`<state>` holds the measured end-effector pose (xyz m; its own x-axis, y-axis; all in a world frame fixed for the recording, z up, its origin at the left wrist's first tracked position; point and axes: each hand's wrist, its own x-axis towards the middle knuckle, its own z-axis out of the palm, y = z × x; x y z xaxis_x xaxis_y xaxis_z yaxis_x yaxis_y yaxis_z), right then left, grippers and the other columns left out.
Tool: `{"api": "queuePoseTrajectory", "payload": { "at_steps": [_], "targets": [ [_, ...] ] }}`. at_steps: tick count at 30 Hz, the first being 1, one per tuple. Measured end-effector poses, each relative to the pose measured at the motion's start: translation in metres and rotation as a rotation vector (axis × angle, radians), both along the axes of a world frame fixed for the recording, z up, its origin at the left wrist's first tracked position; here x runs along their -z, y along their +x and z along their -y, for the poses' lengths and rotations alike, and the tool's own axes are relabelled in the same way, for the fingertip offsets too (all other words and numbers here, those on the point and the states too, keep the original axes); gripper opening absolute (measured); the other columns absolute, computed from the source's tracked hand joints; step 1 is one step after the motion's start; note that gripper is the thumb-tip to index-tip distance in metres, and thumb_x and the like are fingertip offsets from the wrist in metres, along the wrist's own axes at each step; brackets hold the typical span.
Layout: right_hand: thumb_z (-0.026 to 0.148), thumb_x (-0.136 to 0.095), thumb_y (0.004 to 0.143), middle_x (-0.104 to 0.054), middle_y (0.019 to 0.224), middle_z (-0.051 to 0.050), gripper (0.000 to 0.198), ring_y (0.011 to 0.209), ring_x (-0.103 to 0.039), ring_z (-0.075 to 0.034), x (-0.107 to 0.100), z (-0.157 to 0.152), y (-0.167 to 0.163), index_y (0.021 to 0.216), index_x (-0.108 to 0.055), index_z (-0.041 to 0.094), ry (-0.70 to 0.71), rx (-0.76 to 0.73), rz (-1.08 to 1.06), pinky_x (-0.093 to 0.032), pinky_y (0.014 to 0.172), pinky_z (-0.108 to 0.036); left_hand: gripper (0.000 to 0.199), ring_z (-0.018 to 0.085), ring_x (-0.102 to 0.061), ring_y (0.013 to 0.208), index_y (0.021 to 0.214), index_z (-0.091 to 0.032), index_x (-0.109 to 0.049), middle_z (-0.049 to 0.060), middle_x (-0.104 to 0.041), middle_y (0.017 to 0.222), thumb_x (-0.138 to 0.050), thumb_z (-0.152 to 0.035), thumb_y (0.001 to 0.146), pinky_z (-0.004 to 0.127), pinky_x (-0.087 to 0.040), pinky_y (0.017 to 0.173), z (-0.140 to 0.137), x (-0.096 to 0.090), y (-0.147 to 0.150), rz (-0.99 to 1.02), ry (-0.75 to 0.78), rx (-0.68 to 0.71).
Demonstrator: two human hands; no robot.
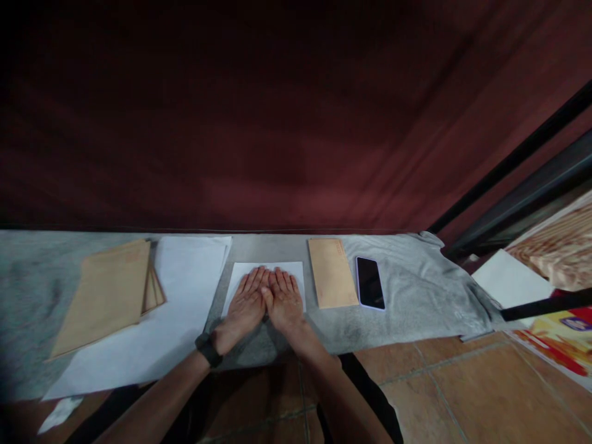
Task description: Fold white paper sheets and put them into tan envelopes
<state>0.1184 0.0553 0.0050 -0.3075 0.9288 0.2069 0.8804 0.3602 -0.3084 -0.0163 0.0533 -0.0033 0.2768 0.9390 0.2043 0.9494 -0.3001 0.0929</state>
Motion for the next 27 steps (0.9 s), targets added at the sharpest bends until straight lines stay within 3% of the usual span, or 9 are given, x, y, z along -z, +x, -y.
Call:
{"api": "queuePoseTrajectory", "payload": {
  "at_steps": [20,27],
  "targets": [
    [0.040,-0.030,0.107,-0.040,0.159,-0.013,0.053,0.149,-0.034,-0.030,0.002,-0.018,-0.005,0.152,-0.044,0.017,0.018,0.104,0.057,-0.026,0.120,-0.052,0.057,0.028,-0.028,0.152,0.152,-0.010,-0.041,0.014,-0.038,0.160,-0.030,-0.021,0.097,0.050,-0.021,0.124,-0.011,-0.005,0.000,0.024,0.008,-0.112],
    [0.041,-0.034,0.106,-0.042,0.157,-0.016,0.054,0.147,-0.037,-0.031,0.007,-0.018,-0.003,0.151,-0.044,0.012,0.094,0.158,0.048,-0.029,0.118,-0.051,0.056,0.027,-0.027,0.152,0.152,-0.007,-0.039,0.015,-0.037,0.160,-0.028,-0.025,0.100,0.048,-0.022,0.124,-0.014,-0.001,-0.001,0.000,0.051,-0.157]
  ]
}}
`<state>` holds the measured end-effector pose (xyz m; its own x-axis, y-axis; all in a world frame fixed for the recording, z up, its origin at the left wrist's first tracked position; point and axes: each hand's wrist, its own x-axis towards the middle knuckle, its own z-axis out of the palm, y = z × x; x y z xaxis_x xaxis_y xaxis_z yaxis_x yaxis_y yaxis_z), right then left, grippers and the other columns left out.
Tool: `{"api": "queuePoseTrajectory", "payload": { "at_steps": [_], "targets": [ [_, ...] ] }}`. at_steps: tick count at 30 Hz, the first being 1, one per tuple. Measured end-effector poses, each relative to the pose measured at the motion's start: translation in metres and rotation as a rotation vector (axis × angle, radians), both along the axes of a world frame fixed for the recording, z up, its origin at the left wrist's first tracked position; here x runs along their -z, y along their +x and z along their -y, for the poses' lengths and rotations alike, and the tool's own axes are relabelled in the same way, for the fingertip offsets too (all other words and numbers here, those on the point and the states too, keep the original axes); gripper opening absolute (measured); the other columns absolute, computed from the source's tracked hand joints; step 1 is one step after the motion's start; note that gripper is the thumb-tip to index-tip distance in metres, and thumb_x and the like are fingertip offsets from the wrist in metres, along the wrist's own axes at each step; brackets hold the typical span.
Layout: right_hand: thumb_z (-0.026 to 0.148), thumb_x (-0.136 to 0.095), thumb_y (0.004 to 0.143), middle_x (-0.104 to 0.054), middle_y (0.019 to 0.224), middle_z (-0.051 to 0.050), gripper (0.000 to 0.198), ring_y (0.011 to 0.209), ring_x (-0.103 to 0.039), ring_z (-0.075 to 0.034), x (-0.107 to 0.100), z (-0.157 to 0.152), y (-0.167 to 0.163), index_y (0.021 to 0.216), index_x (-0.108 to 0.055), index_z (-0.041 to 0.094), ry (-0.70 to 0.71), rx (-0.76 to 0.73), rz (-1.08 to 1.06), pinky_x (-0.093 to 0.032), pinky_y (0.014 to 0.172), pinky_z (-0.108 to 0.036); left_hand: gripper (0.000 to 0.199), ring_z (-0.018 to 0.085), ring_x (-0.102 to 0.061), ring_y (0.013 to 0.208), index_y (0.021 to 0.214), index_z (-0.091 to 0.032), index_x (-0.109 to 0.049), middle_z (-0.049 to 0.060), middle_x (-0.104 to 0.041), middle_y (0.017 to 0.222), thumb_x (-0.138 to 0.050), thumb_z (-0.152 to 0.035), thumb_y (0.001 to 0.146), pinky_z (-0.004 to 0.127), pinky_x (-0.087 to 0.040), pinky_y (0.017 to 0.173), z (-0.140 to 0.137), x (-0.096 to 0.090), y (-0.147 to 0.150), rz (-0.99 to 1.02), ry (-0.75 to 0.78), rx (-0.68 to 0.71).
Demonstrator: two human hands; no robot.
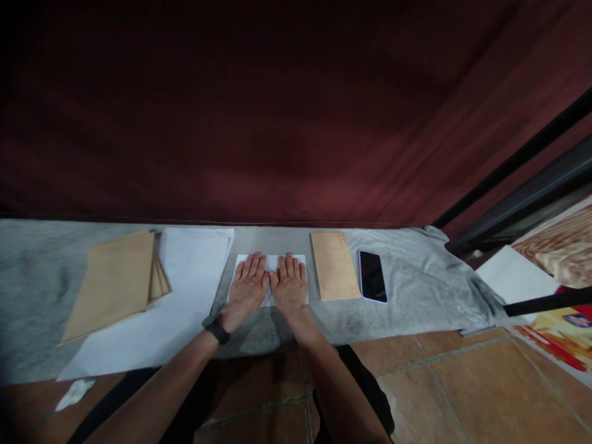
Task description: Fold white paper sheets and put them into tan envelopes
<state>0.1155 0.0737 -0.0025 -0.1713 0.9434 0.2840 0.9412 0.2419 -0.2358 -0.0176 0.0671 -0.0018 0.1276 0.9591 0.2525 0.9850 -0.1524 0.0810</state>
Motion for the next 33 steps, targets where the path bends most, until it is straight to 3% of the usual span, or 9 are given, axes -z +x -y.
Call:
{"api": "queuePoseTrajectory", "payload": {
  "at_steps": [11,22,27,33],
  "targets": [
    [0.045,-0.031,0.107,-0.041,0.155,-0.025,0.063,0.146,-0.039,-0.033,0.018,0.008,0.012,0.153,-0.037,0.002,0.149,0.045,0.000,-0.034,0.116,-0.052,0.060,0.030,-0.027,0.151,0.151,0.002,-0.037,0.022,-0.032,0.161,-0.034,-0.024,0.097,0.045,-0.023,0.124,0.006,-0.004,-0.007,0.012,-0.035,-0.082],
    [0.046,-0.031,0.107,-0.040,0.156,-0.026,0.065,0.144,-0.041,-0.034,0.017,0.019,0.029,0.154,-0.034,0.001,0.166,0.053,0.012,-0.036,0.115,-0.051,0.061,0.033,-0.026,0.151,0.149,0.006,-0.037,0.027,-0.031,0.159,-0.035,-0.024,0.095,0.051,-0.027,0.123,0.019,0.002,-0.018,0.093,0.028,-0.077],
    [0.045,-0.028,0.107,-0.034,0.159,-0.024,0.066,0.150,-0.032,-0.033,0.004,0.030,0.027,0.154,-0.032,0.000,0.118,0.032,-0.027,-0.031,0.120,-0.051,0.063,0.030,-0.022,0.153,0.153,0.002,-0.030,0.024,-0.032,0.160,-0.036,-0.023,0.096,0.053,-0.025,0.124,0.039,-0.001,-0.011,0.123,0.089,0.037],
    [0.042,-0.022,0.108,-0.034,0.162,-0.015,0.059,0.153,-0.026,-0.023,-0.006,0.054,0.012,0.156,-0.033,0.008,-0.028,-0.203,-0.100,-0.028,0.124,-0.045,0.064,0.029,-0.022,0.153,0.156,-0.004,-0.025,0.021,-0.036,0.160,-0.033,-0.012,0.093,0.054,-0.028,0.123,0.065,0.003,0.009,0.037,0.075,0.224]
  ]
}}
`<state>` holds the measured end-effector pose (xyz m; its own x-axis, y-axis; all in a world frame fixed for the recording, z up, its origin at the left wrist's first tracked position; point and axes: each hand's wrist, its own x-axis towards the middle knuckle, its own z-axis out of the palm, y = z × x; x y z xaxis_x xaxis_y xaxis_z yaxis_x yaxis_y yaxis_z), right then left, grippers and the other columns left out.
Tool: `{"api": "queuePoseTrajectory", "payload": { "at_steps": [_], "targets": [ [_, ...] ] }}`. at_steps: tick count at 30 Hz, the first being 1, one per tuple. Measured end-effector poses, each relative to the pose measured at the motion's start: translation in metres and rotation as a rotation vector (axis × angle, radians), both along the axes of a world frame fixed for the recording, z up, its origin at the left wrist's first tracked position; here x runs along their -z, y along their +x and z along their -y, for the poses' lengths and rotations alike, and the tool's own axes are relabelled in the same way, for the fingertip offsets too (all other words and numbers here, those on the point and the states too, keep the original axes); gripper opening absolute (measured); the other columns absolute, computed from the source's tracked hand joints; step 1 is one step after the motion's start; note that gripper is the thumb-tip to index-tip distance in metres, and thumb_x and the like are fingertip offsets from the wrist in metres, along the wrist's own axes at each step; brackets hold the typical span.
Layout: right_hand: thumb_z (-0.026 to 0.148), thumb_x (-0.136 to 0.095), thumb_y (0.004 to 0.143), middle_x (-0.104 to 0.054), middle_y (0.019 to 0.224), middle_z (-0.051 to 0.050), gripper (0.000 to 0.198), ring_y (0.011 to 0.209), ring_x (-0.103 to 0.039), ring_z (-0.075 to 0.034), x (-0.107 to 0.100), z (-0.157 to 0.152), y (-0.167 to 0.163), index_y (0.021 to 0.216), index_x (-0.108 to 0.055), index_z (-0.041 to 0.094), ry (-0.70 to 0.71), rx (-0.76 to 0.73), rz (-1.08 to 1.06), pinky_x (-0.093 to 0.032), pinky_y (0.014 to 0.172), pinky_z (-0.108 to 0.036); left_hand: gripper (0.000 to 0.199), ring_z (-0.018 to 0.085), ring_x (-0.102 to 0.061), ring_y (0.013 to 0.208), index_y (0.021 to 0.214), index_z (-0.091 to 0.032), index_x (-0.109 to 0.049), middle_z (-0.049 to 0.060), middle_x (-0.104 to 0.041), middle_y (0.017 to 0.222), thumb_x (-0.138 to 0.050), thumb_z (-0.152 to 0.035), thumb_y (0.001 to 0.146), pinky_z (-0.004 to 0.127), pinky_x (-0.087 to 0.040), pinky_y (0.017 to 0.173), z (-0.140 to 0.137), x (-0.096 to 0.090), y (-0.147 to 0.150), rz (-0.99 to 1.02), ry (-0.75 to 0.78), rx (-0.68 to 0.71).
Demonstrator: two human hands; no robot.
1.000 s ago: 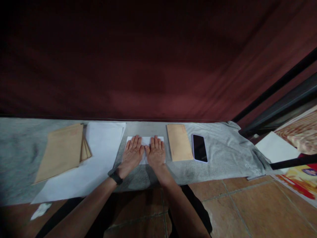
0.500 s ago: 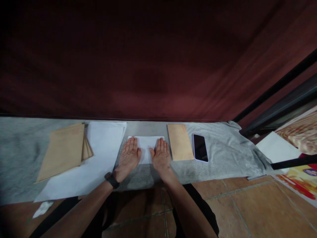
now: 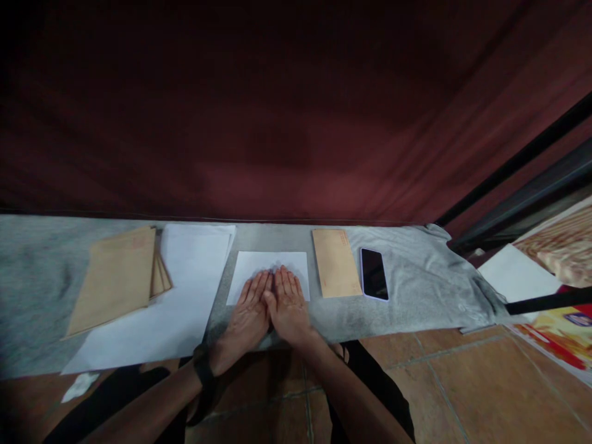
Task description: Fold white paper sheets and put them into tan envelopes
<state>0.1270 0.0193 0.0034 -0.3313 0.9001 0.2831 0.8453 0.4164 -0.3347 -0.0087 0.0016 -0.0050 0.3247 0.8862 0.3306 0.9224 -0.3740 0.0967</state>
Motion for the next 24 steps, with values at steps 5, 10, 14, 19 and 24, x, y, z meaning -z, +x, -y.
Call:
{"api": "queuePoseTrajectory", "payload": {
  "at_steps": [5,10,14,19,24],
  "targets": [
    [0.044,-0.028,0.107,-0.038,0.160,-0.013,0.059,0.151,-0.031,-0.023,0.005,0.008,0.003,0.155,-0.037,0.011,-0.015,-0.018,0.040,-0.027,0.124,-0.044,0.066,0.029,-0.021,0.154,0.157,-0.003,-0.021,0.022,-0.033,0.161,-0.032,-0.011,0.093,0.052,-0.028,0.123,0.005,0.004,-0.002,-0.028,-0.023,-0.017],
    [0.044,-0.034,0.106,-0.038,0.159,-0.017,0.061,0.150,-0.033,-0.026,0.011,0.009,0.015,0.154,-0.037,0.006,0.086,0.033,0.110,-0.030,0.122,-0.044,0.061,0.029,-0.021,0.154,0.155,0.000,-0.028,0.024,-0.031,0.161,-0.034,-0.019,0.096,0.049,-0.031,0.122,0.005,0.006,-0.009,0.025,0.009,-0.050],
    [0.044,-0.038,0.105,-0.038,0.159,-0.020,0.063,0.150,-0.033,-0.027,0.016,0.011,0.023,0.155,-0.034,0.005,0.142,0.063,0.144,-0.030,0.121,-0.045,0.060,0.030,-0.023,0.153,0.153,-0.001,-0.031,0.024,-0.031,0.161,-0.034,-0.025,0.098,0.050,-0.032,0.121,0.006,0.004,-0.013,0.046,-0.003,-0.091],
    [0.045,-0.040,0.104,-0.037,0.159,-0.022,0.068,0.149,-0.034,-0.030,0.018,0.012,0.035,0.157,-0.028,0.004,0.125,0.094,0.168,-0.031,0.120,-0.047,0.064,0.031,-0.023,0.153,0.153,-0.001,-0.033,0.025,-0.032,0.160,-0.038,-0.036,0.099,0.051,-0.031,0.121,0.007,0.001,-0.021,0.048,-0.050,-0.137],
    [0.047,-0.039,0.104,-0.036,0.160,-0.023,0.070,0.147,-0.035,-0.032,0.019,0.013,0.044,0.159,-0.023,0.006,0.122,0.102,0.165,-0.034,0.118,-0.051,0.068,0.032,-0.028,0.151,0.153,-0.003,-0.034,0.024,-0.035,0.159,-0.039,-0.044,0.099,0.052,-0.032,0.121,0.008,0.002,-0.028,0.064,-0.051,-0.175]
  ]
}}
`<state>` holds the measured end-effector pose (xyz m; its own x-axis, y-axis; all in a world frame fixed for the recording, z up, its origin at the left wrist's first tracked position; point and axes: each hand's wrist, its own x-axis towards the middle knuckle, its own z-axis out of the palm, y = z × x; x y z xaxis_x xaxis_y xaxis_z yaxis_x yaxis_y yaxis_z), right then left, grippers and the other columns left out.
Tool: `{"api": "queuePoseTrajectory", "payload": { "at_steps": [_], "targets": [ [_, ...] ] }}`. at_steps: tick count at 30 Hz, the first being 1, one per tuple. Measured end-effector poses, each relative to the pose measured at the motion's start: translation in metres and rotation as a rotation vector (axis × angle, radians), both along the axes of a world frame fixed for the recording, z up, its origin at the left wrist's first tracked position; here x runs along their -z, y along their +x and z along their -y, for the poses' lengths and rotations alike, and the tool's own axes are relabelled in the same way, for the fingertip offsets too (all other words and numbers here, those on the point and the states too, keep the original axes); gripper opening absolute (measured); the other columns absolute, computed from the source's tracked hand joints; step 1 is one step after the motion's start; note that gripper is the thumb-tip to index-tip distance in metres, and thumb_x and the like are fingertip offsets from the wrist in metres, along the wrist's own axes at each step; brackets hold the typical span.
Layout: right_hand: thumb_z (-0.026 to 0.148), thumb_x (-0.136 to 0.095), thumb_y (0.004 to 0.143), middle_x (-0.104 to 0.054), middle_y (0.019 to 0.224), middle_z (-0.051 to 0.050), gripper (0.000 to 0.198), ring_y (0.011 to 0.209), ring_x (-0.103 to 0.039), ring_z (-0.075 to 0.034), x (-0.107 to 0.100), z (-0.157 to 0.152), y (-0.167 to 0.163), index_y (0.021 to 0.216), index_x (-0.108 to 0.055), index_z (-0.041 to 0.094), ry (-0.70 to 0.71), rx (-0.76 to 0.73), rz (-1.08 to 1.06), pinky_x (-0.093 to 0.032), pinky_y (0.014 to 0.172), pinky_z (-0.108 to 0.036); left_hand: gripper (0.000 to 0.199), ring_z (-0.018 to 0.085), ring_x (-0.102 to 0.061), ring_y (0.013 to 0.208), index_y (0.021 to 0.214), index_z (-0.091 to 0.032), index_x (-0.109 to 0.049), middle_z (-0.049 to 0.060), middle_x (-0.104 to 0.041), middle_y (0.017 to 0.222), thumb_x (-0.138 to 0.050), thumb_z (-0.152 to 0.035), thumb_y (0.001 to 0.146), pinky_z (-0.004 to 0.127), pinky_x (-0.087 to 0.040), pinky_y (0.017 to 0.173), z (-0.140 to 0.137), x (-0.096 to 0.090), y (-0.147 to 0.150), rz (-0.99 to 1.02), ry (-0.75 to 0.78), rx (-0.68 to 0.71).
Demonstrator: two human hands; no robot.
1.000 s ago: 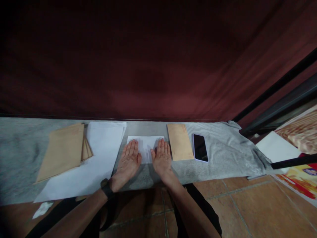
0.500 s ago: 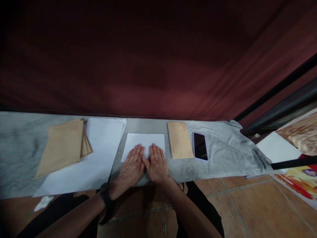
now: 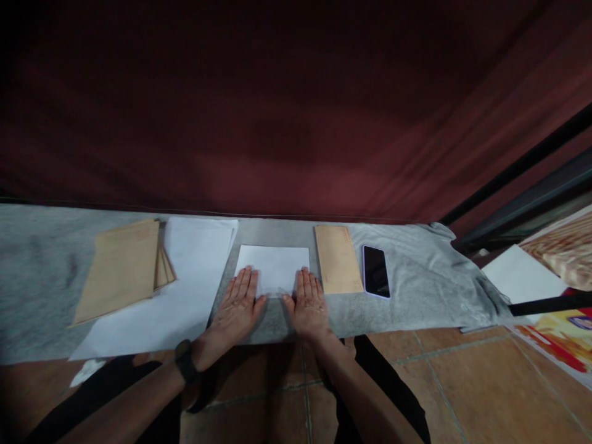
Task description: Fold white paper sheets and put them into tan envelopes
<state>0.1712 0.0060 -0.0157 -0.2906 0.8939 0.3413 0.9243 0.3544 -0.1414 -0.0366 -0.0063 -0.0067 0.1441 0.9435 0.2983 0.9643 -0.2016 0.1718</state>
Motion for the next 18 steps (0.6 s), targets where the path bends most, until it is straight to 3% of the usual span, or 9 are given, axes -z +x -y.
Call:
{"api": "queuePoseTrajectory", "payload": {
  "at_steps": [9,14,18],
  "targets": [
    [0.045,-0.039,0.105,-0.036,0.158,-0.026,0.068,0.147,-0.035,-0.035,-0.008,0.007,0.000,0.155,-0.030,0.000,0.033,0.017,-0.015,-0.034,0.118,-0.052,0.065,0.034,-0.028,0.151,0.149,0.003,-0.038,0.027,-0.036,0.157,-0.038,-0.040,0.100,0.054,-0.026,0.123,0.003,-0.009,-0.005,-0.017,0.022,-0.016],
    [0.039,-0.037,0.105,-0.031,0.163,-0.019,0.065,0.151,-0.030,-0.029,-0.019,0.014,-0.015,0.159,-0.022,0.007,-0.031,-0.131,-0.051,-0.034,0.120,-0.048,0.059,0.028,-0.025,0.153,0.153,-0.006,-0.036,0.018,-0.036,0.160,-0.038,-0.029,0.099,0.051,-0.026,0.124,0.014,-0.017,0.006,-0.035,0.034,0.119],
    [0.039,-0.036,0.105,-0.037,0.160,-0.017,0.061,0.150,-0.031,-0.026,-0.014,0.019,-0.022,0.157,-0.030,0.008,-0.056,-0.198,-0.045,-0.034,0.121,-0.047,0.058,0.027,-0.030,0.151,0.152,-0.009,-0.039,0.016,-0.039,0.159,-0.039,-0.024,0.096,0.051,-0.027,0.124,0.022,-0.014,0.013,-0.058,-0.005,0.188]
  ]
}}
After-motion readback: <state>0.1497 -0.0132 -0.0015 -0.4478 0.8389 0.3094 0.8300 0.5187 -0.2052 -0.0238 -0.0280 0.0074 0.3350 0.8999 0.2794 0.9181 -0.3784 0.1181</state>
